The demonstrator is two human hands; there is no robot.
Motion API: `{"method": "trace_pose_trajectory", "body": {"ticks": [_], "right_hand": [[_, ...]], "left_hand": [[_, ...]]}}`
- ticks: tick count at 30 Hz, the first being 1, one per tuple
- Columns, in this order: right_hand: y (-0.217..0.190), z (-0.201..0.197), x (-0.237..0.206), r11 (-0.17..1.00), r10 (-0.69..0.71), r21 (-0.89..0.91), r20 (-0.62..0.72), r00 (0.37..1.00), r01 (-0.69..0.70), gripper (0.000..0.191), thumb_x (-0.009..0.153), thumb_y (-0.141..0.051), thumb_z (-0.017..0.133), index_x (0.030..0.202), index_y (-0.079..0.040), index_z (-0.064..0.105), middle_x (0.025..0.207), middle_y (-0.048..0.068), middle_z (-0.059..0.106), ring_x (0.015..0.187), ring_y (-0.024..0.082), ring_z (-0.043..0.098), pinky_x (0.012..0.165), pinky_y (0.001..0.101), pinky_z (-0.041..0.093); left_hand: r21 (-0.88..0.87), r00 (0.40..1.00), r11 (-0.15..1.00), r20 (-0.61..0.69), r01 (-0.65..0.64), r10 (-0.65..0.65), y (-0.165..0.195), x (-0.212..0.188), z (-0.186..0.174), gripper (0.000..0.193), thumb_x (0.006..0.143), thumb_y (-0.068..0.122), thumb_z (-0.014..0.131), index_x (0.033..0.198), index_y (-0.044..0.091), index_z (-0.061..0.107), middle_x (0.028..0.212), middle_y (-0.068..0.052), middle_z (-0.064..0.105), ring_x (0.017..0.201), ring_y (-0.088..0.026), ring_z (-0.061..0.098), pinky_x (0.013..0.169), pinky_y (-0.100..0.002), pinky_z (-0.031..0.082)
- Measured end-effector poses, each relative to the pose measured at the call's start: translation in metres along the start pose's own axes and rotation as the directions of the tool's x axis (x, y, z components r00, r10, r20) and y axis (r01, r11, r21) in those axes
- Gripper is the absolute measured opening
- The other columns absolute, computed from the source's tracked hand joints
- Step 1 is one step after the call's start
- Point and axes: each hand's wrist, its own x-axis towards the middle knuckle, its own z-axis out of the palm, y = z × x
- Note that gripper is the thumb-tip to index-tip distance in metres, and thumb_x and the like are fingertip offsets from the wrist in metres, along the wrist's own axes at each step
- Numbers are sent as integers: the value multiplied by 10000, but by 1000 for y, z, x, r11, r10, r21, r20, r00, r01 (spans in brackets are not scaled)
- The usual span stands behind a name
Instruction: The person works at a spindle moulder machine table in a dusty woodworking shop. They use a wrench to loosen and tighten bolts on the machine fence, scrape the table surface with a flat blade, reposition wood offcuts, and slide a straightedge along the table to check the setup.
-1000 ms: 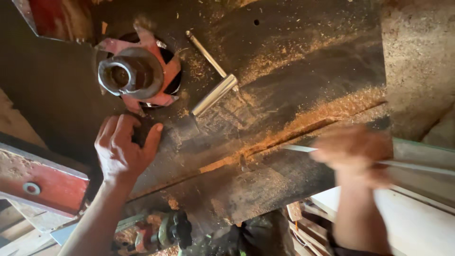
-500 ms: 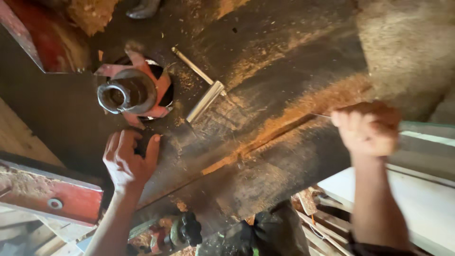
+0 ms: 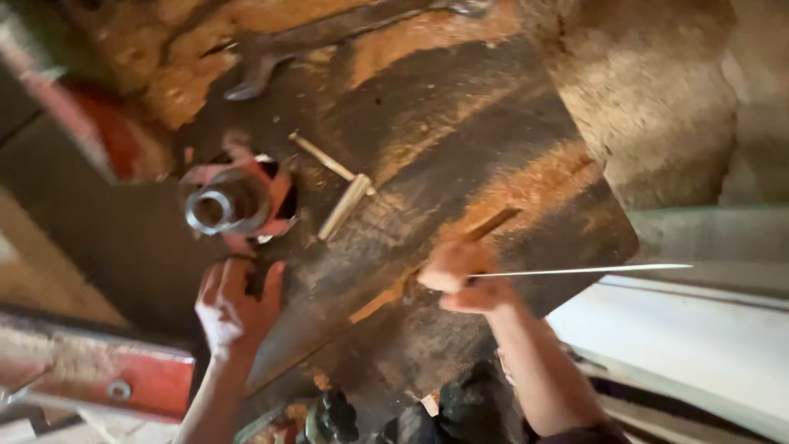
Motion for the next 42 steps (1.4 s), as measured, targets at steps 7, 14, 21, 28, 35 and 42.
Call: {"method": "trace_pose_trajectory", "body": {"ticks": [7, 14, 21, 28, 35, 42], "right_hand": [[-7, -47, 5, 978, 161, 79, 295, 942, -192, 448, 919, -39, 633, 587, -163, 359, 523, -28, 377, 452, 84, 338, 447, 270, 243], [-98, -109, 20, 1000, 18, -2, 109, 994, -18, 273, 921, -46, 659, 707, -114, 505, 562, -25, 423, 475, 87, 408, 445, 248, 304], [11, -22, 5, 976, 131, -213, 383, 914, -50, 403, 914, -84, 636, 630, -166, 362, 544, -48, 357, 465, 89, 365, 453, 266, 267], [-100, -174, -1, 967, 245, -71, 16, 969, -243, 368, 968, -63, 618, 625, -97, 490, 507, -10, 455, 431, 102, 383, 438, 289, 296], [-104, -185, 0, 974, 222, -15, -88, 971, -224, 380, 899, -80, 668, 657, -134, 379, 593, -30, 379, 554, 120, 354, 556, 333, 292], [-187, -138, 5, 998, -53, -32, -96, 994, 50, 448, 941, -289, 713, 659, -154, 392, 599, -14, 399, 564, 138, 368, 591, 329, 317]], "left_hand": [[63, 997, 996, 36, 63, -65, -2, -6, 2, 303, 945, 253, 831, 871, 51, 617, 831, -119, 617, 697, -311, 598, 643, -408, 486], [68, 992, 992, 65, 105, -109, -12, -13, 5, 282, 899, 241, 820, 842, 55, 616, 753, -104, 586, 691, -299, 570, 629, -416, 462], [131, 996, 989, 55, 67, -74, -12, -11, 9, 307, 913, 267, 823, 821, 65, 610, 763, -89, 578, 667, -287, 570, 629, -409, 464], [80, 995, 992, -2, 101, -101, -11, -10, 12, 298, 900, 291, 832, 839, 82, 629, 727, -81, 601, 633, -267, 595, 601, -373, 480], [30, 999, 999, -44, -21, 22, -7, -3, 7, 326, 864, 260, 839, 798, 62, 589, 748, -105, 586, 690, -317, 589, 632, -426, 470], [-4, 999, 1000, -33, -28, 28, 1, -4, -2, 345, 852, 248, 860, 782, 53, 585, 751, -124, 595, 697, -343, 585, 632, -440, 469]]}}
